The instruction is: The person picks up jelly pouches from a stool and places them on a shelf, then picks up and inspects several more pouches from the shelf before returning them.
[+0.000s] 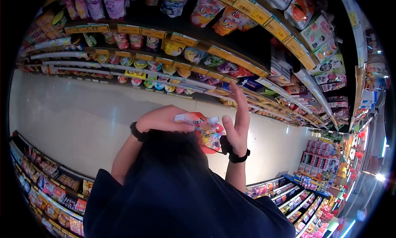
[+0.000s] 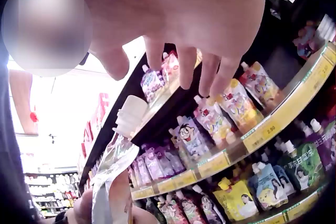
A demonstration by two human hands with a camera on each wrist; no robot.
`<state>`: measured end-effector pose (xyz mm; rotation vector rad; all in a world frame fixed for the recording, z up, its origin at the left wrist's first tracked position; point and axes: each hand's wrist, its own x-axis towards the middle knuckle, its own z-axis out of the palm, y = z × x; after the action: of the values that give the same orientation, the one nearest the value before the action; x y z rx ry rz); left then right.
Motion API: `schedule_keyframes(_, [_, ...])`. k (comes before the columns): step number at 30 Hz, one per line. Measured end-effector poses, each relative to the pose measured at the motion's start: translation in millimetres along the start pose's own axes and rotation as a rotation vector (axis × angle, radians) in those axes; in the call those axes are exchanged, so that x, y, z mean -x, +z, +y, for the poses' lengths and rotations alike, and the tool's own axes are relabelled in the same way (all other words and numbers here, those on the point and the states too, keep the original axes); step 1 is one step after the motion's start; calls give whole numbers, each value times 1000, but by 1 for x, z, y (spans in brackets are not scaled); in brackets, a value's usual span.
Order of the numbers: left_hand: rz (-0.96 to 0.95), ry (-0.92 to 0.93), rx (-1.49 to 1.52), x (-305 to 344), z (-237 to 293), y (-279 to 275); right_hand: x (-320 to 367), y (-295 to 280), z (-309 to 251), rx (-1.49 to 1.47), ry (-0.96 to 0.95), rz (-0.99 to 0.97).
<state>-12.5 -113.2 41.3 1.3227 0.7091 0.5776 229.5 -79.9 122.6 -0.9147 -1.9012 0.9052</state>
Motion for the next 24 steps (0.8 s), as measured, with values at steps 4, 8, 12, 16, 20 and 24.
schedule_keyframes(4, [7,40,-37,-2,2,1,3,9,-3,170,-57,-264])
schedule_keyframes(8, [32,-22,-73,0,8,-4,7,29,-12,-62,1,-297])
schedule_keyframes(12, [108,-37,18,-2,3,1,3,34,-23,-19,143,-259])
schedule_keyframes(16, [110,-58,7,-5,5,1,-3,28,-12,87,47,-271])
schedule_keyframes(20, [123,-76,3,-4,7,0,-2,26,-8,95,45,-319])
schedule_keyframes(24, [165,-18,30,-4,10,-1,-4,31,-10,63,121,-287])
